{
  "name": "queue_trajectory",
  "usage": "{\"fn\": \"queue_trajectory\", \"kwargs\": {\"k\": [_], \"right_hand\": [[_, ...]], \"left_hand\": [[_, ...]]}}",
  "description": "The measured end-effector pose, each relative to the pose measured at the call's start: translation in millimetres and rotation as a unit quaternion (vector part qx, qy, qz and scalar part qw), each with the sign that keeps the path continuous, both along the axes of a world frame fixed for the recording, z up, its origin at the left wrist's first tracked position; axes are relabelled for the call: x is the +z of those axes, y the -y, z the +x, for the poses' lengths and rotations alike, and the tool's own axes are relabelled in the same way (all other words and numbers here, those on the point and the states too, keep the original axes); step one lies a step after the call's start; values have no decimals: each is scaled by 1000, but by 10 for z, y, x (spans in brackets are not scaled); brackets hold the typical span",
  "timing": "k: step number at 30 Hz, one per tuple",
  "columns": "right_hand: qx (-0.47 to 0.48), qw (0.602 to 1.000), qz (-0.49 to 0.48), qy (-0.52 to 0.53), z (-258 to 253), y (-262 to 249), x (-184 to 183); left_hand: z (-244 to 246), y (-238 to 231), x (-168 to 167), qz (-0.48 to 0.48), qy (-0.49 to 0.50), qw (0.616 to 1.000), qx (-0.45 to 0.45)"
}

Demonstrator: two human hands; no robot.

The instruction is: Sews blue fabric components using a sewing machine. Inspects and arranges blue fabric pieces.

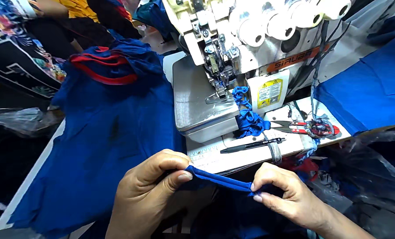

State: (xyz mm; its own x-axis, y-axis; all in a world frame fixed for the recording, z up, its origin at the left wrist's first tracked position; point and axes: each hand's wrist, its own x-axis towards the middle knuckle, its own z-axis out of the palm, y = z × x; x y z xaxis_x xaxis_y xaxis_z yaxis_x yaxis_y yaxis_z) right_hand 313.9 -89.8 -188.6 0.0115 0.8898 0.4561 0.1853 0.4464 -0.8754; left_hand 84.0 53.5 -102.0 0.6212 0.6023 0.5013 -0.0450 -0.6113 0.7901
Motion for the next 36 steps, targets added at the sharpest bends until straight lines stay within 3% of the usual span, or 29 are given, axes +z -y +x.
{"fn": "queue_trajectory", "kwargs": {"k": [9,15,20,24,30,36], "right_hand": [[14,1000,-11,-3,19,28,116],[-44,998,-42,-28,-49,-8,185],[-86,994,-55,30,-159,-59,255],[-43,992,-90,70,-188,-97,362],[-39,992,-118,1,-225,-149,564],[-111,986,-107,-57,-190,-207,591]], "left_hand": [[-46,36,9,12,-3,1000,-22],[-77,87,68,53,2,998,-27],[-90,79,123,113,4,994,15],[-95,-2,195,154,3,988,19],[151,-280,334,207,27,977,53],[528,-631,263,140,26,988,54]]}}
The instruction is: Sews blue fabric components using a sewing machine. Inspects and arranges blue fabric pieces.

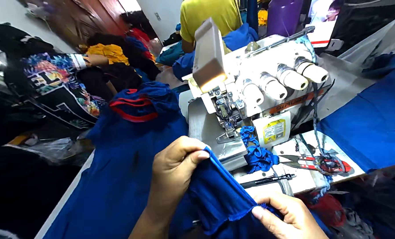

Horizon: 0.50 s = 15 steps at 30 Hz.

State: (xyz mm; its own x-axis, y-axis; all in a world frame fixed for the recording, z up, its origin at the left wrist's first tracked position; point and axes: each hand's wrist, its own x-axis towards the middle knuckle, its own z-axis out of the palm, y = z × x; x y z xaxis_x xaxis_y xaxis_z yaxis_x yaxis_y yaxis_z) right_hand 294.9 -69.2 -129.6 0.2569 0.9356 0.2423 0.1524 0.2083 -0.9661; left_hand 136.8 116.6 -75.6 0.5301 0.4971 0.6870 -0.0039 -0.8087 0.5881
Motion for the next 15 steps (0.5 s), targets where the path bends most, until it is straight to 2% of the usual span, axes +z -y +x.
{"fn": "queue_trajectory", "kwargs": {"k": [3,8,11,15], "right_hand": [[-25,999,-3,-30,5,2,-2],[-62,995,-39,-64,-55,-25,-68],[-54,995,-57,-62,-92,-15,-65],[-38,994,-70,-77,-126,1,-28]], "left_hand": [[172,-63,-36,-47,-23,999,2],[315,43,85,-126,-83,987,56],[333,-96,17,-47,-116,991,42],[344,-99,-52,51,-159,980,105]]}}
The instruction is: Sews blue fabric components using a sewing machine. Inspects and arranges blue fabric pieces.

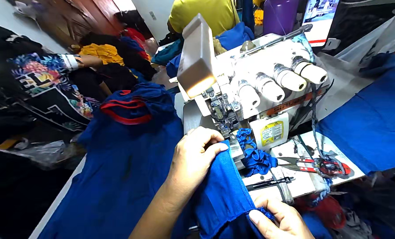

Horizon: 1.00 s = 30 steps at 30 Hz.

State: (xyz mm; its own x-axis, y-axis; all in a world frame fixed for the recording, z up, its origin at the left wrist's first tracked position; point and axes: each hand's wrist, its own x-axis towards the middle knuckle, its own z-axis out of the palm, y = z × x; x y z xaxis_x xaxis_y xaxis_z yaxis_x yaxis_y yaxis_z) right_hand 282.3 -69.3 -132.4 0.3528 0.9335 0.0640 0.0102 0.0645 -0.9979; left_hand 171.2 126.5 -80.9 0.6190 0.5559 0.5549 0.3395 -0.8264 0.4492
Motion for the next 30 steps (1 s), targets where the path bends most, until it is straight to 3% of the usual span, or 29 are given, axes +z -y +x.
{"fn": "queue_trajectory", "kwargs": {"k": [2,6,8,14,19,30], "right_hand": [[6,1000,-3,-21,-6,-5,13],[31,999,5,-36,-22,26,74],[40,998,8,-43,-30,45,96],[43,997,9,-68,-47,71,134],[34,997,22,-66,1,23,126],[-9,997,50,-58,254,-141,97]], "left_hand": [[-4,36,-4,40,-8,999,22],[-23,172,-14,251,-60,965,37],[-54,314,-55,281,-102,953,56],[-99,708,-239,236,-146,954,113],[-22,633,-294,198,-128,966,104],[224,602,-239,196,-163,952,169]]}}
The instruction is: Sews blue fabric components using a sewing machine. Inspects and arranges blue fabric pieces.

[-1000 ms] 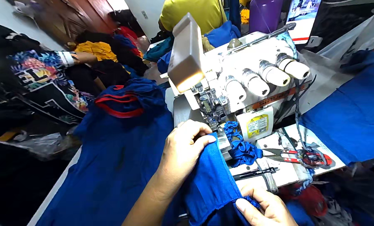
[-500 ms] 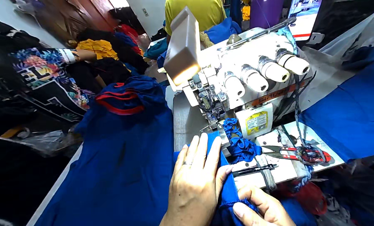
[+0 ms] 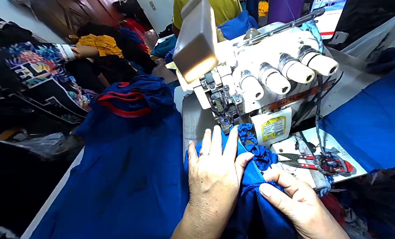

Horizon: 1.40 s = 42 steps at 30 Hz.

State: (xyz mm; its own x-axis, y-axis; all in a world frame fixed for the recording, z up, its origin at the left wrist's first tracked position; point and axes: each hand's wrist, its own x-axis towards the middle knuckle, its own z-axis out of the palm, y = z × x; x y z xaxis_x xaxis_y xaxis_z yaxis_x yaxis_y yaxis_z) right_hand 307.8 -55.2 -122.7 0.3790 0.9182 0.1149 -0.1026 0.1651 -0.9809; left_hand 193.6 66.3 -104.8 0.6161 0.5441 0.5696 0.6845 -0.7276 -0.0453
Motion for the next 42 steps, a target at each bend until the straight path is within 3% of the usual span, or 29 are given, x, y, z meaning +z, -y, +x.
{"fn": "queue_trajectory", "kwargs": {"k": [10,14,20,24,30,33,38,42], "right_hand": [[-11,999,-23,-44,173,44,39],[41,998,5,-49,142,-15,-52],[46,992,-30,-116,-2,-323,-2],[39,990,-51,-122,-14,-409,42],[52,984,-81,-151,-11,-442,99],[70,979,-88,-168,-1,-429,119],[101,972,-91,-193,5,-382,146],[143,958,-85,-233,22,-289,135]], "left_hand": [[-234,94,-39,-46,59,996,-39],[-420,-88,-68,-53,55,995,-63],[-386,-838,372,-256,-12,960,-114],[-382,-1269,297,-171,0,966,-192],[-333,-1610,312,-138,-17,972,-191],[-359,-1940,114,-96,-26,976,-192],[-350,-1671,317,-175,-17,974,-144],[-688,-1234,245,-253,115,957,-83]]}}
